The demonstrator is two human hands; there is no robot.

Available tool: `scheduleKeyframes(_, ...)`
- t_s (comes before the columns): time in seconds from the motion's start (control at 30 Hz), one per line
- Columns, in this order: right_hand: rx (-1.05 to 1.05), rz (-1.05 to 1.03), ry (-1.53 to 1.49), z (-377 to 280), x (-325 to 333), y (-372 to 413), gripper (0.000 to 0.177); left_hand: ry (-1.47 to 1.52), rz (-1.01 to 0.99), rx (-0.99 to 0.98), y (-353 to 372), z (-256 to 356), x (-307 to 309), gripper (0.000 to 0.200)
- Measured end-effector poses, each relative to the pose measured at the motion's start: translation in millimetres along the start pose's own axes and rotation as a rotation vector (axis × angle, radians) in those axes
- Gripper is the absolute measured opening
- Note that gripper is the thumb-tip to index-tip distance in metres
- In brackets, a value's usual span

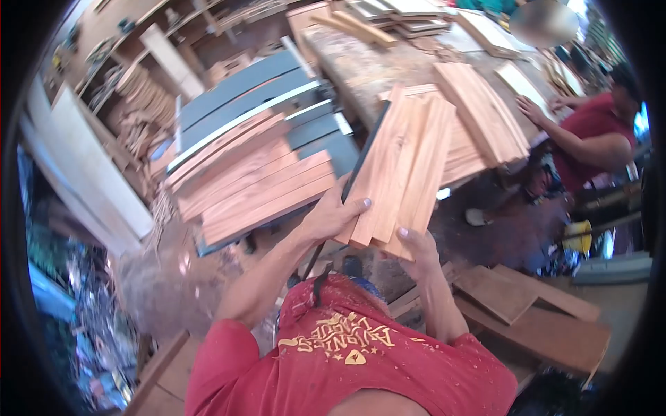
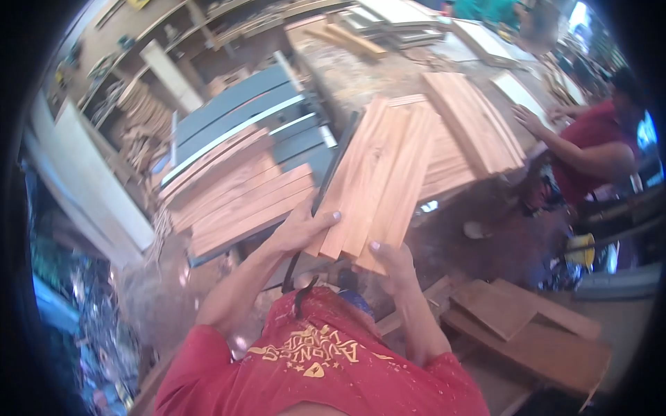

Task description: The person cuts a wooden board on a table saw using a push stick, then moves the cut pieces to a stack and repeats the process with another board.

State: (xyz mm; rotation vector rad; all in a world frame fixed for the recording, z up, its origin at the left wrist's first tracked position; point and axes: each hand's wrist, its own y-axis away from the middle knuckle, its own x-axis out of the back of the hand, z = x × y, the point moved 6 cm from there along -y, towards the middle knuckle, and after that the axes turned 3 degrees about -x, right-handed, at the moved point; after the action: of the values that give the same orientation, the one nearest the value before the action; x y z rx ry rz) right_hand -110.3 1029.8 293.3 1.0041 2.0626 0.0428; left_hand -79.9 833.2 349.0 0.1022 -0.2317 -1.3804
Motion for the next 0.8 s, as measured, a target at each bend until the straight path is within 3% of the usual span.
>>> scheduleKeyframes(0.03, -0.03, -0.016, -0.024, 10, -17, 8, 0.066, -0.098, -0.002, -0.041, 11, -2, 15, 0.081)
scheduleKeyframes(0.13, -0.055, 0.02, -0.079, 70, -40, 14, 0.077, 0.007, -0.072, -0.034, 61, 16, 51, 0.084)
scheduleKeyframes(0.23, -0.069, -0.125, -0.247, 115, -110, 17, 0.054, -0.11, -0.034, -0.065, 102, 1, 115, 0.083)
scheduleKeyframes(0.37, -0.079, -0.166, -0.152, 181, -172, 6, 0.05, -0.148, -0.059, 0.001, 146, -1, 189, 0.084)
scheduleKeyframes(0.43, -0.069, -0.166, -0.166, 223, -205, -10, 0.049, -0.304, -0.114, 0.022, 151, -18, 241, 0.084)
scheduleKeyframes(0.53, -0.092, -0.005, -0.003, 295, -238, -54, 0.05, -0.332, -0.201, 0.061, 141, -56, 318, 0.082)
scheduleKeyframes(0.63, -0.302, 0.006, 0.445, 317, -256, -90, 0.071, -0.5, -0.17, 0.049, 121, -74, 375, 0.059)
scheduleKeyframes(0.73, -0.505, 0.037, 0.626, 320, -241, -114, 0.098, -0.705, -0.149, -0.027, 103, -75, 393, 0.052)
scheduleKeyframes(0.8, -0.437, 0.092, 0.779, 312, -237, -122, 0.111, -0.907, -0.072, -0.009, 93, -81, 402, 0.049)
